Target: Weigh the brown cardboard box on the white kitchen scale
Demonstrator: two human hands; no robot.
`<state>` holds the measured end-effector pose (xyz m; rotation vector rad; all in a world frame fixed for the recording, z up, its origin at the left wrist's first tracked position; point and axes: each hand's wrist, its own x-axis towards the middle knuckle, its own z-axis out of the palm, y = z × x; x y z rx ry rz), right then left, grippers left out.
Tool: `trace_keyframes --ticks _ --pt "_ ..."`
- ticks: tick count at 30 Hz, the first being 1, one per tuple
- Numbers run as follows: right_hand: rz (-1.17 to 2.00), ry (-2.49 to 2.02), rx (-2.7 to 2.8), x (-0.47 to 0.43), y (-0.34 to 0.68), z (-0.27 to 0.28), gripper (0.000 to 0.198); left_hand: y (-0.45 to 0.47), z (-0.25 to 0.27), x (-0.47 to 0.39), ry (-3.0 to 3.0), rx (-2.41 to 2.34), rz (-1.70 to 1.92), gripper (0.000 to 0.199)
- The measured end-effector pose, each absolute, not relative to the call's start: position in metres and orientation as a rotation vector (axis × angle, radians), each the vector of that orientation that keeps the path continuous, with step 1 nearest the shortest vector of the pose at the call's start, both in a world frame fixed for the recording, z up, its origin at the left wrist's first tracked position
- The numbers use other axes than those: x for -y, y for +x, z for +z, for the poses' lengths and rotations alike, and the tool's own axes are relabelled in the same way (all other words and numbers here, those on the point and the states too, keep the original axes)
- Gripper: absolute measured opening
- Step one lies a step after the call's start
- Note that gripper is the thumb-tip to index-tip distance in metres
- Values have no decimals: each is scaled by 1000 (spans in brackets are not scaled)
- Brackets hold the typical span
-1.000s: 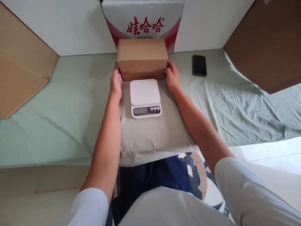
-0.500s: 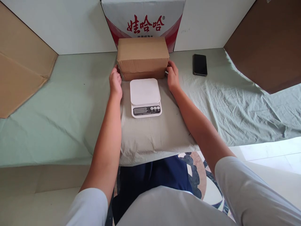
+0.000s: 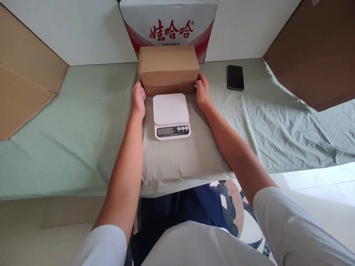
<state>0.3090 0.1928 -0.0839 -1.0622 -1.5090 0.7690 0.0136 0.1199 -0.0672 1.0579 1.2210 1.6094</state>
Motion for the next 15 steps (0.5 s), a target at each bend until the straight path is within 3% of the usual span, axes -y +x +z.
trace_keyframes --ticks 9,15 --pt "859 -1050 1443 -194 305 -82 27 15 -64 -119 1080 -1201 1594 60" --pt "812 -1016 1456 -184 298 -60 44 15 -44 -112 1081 -1218 1614 48"
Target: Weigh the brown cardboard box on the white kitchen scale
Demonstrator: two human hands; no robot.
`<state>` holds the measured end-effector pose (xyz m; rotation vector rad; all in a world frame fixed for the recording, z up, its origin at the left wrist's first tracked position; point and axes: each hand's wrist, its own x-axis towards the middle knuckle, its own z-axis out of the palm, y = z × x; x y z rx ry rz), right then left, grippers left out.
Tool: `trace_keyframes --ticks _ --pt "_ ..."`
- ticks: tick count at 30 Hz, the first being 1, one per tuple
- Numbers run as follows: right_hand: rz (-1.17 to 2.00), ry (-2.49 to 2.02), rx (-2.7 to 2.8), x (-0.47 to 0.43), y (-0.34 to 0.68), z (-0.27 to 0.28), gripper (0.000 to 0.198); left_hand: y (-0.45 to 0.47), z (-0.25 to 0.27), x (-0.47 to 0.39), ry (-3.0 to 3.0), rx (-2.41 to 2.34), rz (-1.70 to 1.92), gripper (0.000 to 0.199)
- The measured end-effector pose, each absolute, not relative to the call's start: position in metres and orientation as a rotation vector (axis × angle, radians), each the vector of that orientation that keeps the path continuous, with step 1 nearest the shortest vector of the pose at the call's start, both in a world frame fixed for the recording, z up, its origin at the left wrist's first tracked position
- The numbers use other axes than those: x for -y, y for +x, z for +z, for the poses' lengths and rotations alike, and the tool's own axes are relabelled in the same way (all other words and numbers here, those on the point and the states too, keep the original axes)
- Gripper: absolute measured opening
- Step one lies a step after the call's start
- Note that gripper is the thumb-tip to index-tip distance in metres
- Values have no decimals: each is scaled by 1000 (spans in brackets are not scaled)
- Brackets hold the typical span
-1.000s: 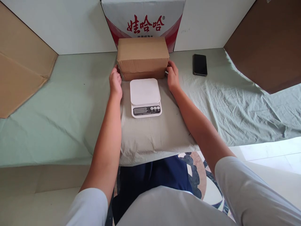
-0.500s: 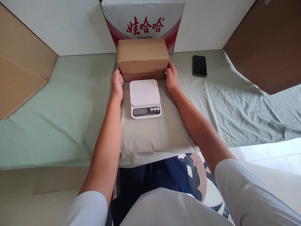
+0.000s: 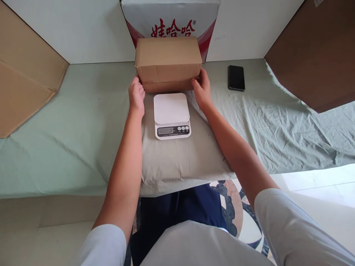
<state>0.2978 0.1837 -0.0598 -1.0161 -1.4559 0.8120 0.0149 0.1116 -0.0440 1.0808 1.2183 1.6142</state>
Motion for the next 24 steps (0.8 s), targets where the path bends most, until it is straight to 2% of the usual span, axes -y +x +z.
trace_keyframes --ticks 6,8,10,13,18,24 --pt "760 -873 1548 -122 308 1 54 19 13 -41 1247 -1057 1669 49" --pt "758 -801 1566 -91 317 7 65 21 19 -5 1255 -1032 1676 48" --pt "774 -810 1552 -64 327 0 78 21 12 25 1212 -1022 1660 50" --pt "796 -768 1533 -37 335 -28 86 20 -12 52 1160 -1016 1680 55" --pt "774 -762 1505 -21 332 -65 82 21 -38 58 1114 -1056 1723 57" --pt "799 -786 1505 -15 330 -66 82 24 -39 60 1093 -1125 1691 61"
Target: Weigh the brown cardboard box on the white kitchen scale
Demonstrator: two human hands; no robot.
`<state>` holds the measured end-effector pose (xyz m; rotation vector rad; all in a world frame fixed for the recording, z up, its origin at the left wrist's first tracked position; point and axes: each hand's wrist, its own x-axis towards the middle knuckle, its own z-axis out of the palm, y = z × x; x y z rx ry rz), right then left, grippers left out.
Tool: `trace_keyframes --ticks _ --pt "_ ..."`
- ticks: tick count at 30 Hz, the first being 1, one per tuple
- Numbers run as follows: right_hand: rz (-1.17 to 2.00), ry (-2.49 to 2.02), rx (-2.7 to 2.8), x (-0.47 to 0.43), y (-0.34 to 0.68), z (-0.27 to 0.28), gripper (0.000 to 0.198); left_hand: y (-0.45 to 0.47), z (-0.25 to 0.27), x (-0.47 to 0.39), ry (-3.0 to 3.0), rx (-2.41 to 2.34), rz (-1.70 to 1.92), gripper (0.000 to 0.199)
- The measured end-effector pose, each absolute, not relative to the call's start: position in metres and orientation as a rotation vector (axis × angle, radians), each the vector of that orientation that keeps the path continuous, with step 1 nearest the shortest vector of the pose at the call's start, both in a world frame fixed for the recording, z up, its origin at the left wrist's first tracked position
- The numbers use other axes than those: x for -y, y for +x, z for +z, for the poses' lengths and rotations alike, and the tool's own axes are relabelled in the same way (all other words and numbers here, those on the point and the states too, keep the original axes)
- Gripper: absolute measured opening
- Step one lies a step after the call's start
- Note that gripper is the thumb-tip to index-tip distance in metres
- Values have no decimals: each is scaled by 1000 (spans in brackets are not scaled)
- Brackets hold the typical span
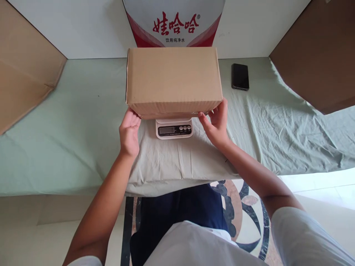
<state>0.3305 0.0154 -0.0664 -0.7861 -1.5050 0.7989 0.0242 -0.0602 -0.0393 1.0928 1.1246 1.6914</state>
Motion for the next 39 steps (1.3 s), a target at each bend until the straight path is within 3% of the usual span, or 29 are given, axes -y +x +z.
trace_keyframes --ticks 39 --pt "915 -835 1497 -22 333 -65 85 29 -36 61 1118 -1269 1595 81"
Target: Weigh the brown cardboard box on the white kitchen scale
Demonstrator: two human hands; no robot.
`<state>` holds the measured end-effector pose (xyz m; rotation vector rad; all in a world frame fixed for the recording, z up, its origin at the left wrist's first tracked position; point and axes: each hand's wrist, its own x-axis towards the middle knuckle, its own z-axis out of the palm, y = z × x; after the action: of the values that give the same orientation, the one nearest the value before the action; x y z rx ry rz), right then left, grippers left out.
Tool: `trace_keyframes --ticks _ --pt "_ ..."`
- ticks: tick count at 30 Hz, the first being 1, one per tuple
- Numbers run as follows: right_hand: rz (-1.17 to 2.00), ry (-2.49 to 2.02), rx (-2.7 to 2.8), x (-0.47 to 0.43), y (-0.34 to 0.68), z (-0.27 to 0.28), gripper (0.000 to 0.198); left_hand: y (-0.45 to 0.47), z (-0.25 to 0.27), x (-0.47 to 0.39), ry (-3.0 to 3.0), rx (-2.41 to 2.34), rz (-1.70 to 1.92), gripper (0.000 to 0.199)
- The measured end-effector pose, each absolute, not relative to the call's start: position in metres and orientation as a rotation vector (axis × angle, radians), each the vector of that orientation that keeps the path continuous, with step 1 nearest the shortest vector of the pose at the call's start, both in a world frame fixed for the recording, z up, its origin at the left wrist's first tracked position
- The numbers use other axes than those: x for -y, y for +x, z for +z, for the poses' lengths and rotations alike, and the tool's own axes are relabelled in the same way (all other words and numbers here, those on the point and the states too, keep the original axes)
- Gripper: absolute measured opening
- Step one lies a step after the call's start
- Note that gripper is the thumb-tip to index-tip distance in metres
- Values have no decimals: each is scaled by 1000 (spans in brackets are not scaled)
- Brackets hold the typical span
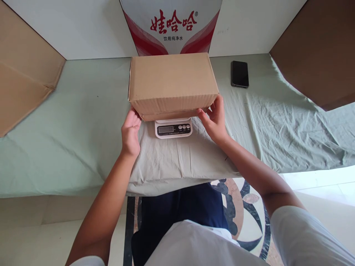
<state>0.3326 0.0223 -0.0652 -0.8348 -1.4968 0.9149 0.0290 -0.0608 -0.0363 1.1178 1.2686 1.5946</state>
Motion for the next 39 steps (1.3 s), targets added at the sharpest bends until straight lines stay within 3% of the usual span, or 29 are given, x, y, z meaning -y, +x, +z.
trace_keyframes --ticks 9,13,16,20,39 --pt "877 -863 1489 -17 334 -56 86 27 -33 63 1176 -1283 1644 81" --pt "824 -845 1432 -17 341 -52 78 22 -33 68 1176 -1311 1719 74" --pt "820 -812 1379 -20 347 -50 74 21 -31 72 1142 -1305 1763 80" --pt "838 -859 1300 -25 351 -53 69 22 -29 73 1114 -1270 1821 88" --pt "1007 -971 1153 -38 357 -63 61 14 -29 71 1052 -1263 1857 85"
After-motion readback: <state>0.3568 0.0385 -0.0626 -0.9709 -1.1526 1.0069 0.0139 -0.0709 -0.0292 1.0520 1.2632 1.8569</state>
